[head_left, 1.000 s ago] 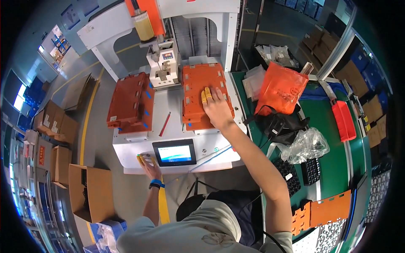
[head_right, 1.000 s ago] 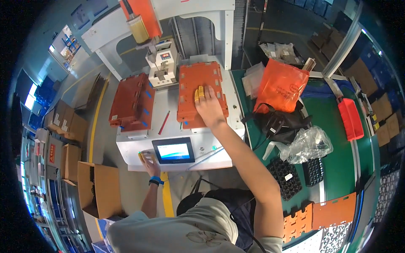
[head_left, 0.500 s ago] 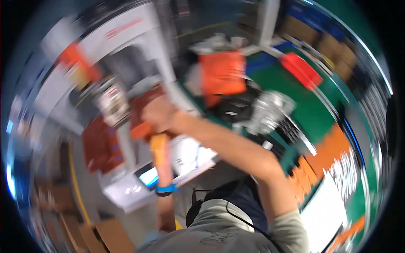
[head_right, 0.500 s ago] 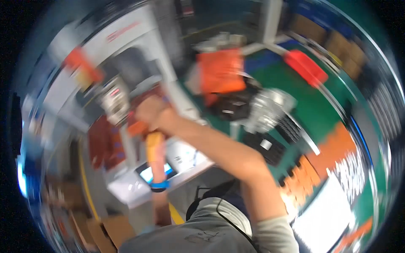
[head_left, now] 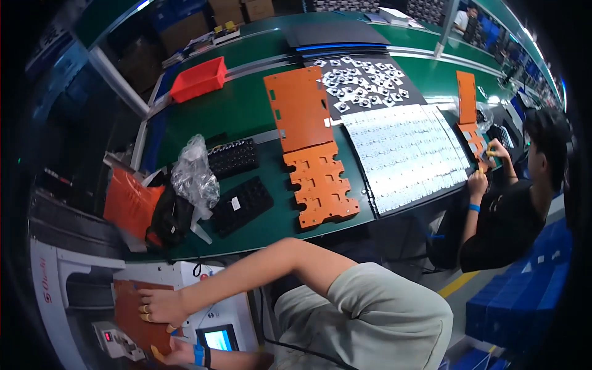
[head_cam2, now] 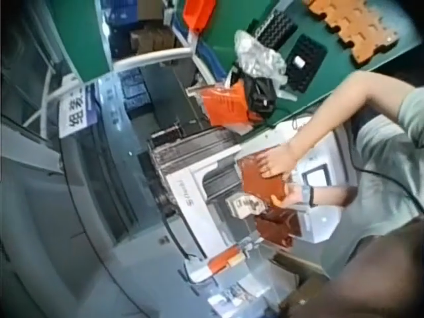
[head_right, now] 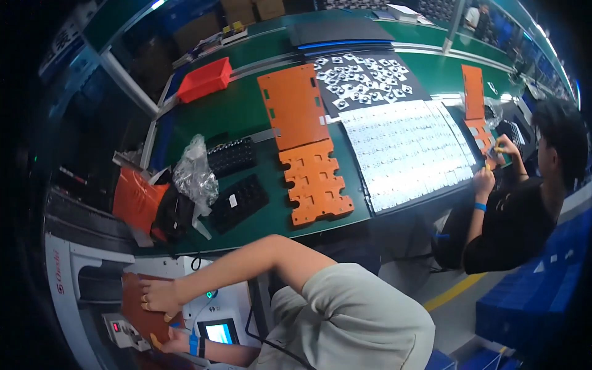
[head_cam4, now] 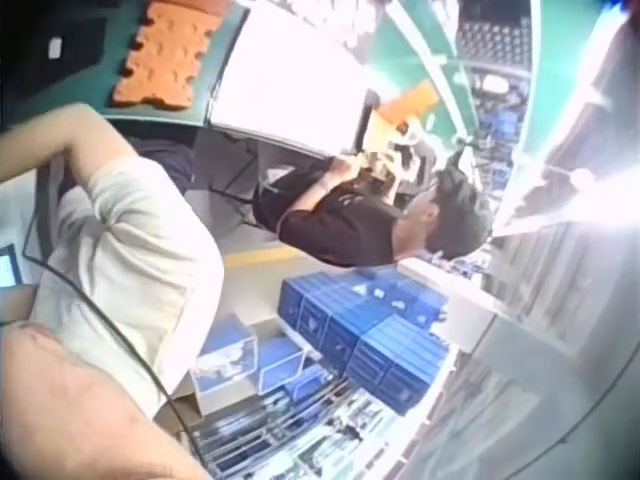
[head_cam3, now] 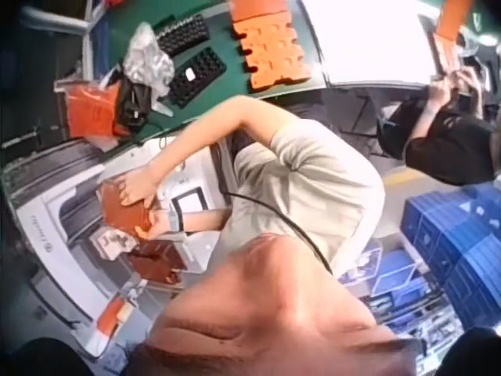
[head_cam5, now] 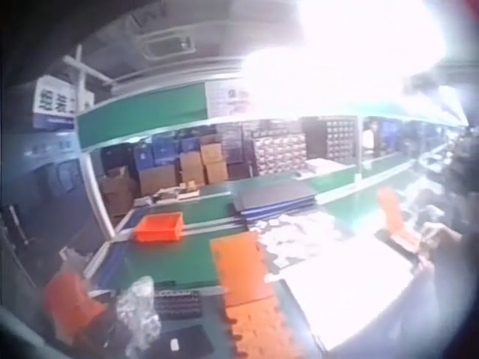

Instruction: Applying components and labels to orange plastic frames and using a pressing machine on an assembly line.

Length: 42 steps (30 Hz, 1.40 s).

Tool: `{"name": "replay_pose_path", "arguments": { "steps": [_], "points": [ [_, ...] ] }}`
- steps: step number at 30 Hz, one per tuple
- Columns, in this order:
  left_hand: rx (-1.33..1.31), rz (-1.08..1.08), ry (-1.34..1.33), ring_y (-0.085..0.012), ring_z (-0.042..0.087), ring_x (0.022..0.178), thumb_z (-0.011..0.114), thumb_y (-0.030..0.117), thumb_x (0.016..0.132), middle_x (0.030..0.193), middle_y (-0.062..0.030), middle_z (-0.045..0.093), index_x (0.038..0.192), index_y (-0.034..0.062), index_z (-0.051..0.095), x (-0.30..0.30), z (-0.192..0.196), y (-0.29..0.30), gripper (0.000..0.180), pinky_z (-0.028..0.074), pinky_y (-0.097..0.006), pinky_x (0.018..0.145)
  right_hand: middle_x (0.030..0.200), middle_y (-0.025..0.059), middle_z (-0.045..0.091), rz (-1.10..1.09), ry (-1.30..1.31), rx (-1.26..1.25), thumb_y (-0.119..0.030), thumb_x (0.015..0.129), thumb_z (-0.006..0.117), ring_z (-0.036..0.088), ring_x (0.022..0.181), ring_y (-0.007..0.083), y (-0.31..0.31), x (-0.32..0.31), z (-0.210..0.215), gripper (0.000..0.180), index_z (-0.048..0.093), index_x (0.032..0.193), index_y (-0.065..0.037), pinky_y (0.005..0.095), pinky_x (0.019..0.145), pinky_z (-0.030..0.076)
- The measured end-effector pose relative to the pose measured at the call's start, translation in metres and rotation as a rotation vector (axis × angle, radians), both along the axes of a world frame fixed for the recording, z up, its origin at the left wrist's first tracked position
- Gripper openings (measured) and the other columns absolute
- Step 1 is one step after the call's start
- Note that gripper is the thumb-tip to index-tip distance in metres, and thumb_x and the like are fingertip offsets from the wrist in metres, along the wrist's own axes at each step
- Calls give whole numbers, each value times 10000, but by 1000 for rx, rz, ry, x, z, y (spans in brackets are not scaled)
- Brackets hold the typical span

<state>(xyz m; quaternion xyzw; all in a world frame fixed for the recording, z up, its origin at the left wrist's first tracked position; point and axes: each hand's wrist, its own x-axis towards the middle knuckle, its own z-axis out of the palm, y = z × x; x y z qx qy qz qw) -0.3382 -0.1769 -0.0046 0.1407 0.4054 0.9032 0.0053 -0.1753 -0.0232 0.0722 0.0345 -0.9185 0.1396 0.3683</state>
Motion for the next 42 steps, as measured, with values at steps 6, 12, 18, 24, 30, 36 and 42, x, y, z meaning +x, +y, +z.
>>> {"name": "replay_pose_path", "arguments": {
  "steps": [6,12,18,24,30,36,42],
  "points": [
    [322,-127,-45,-218,699,925,701,368,882,998,-213,722,1083,37,736,106,90,19,388,544,-440,872,1260,294,580,-96,166,-930,-453,846,740,577,1153,441,-10,115,12,798,478,1353,105,456,986,466],
    [-8,-347,115,-387,537,1285,557,304,897,1427,-201,525,1399,39,524,145,104,59,568,472,-512,1067,946,58,661,279,29,-1537,-467,1011,579,635,825,127,-9,192,27,543,591,1243,24,298,714,521],
    [-301,-750,56,-351,501,1320,401,499,950,1453,-181,497,1434,34,462,226,104,115,674,412,-472,1103,1011,149,695,-99,168,-1168,-363,958,693,661,880,182,-29,271,38,493,583,1160,73,342,777,548],
    [-267,-1467,-212,-332,546,1297,360,568,973,1446,-123,542,1457,58,477,253,56,167,712,433,-472,1109,1266,128,602,-183,660,-1560,-399,1056,488,686,1053,210,-43,381,-18,565,409,1449,-2,335,852,585],
    [-266,-1852,-479,-331,541,1304,334,532,954,1448,-120,545,1426,58,511,341,55,179,691,428,-473,1109,1364,181,565,-32,684,-1508,-647,924,584,660,1113,283,-86,435,-37,896,355,1499,0,402,901,590],
    [-442,-1935,-660,-314,609,1213,548,187,753,1346,-121,624,1382,19,538,414,67,171,652,465,-461,1063,1280,222,621,-134,770,-1530,-540,795,798,671,1099,324,-119,416,-47,929,458,1413,64,413,913,575],
    [-440,-2133,-810,-251,620,1131,585,78,802,1200,-91,670,1225,26,615,466,70,164,427,461,-393,1025,1379,95,521,-774,1504,-981,-573,813,778,484,1293,266,-107,355,-95,913,398,1468,-63,402,1032,398]
  ]
}}
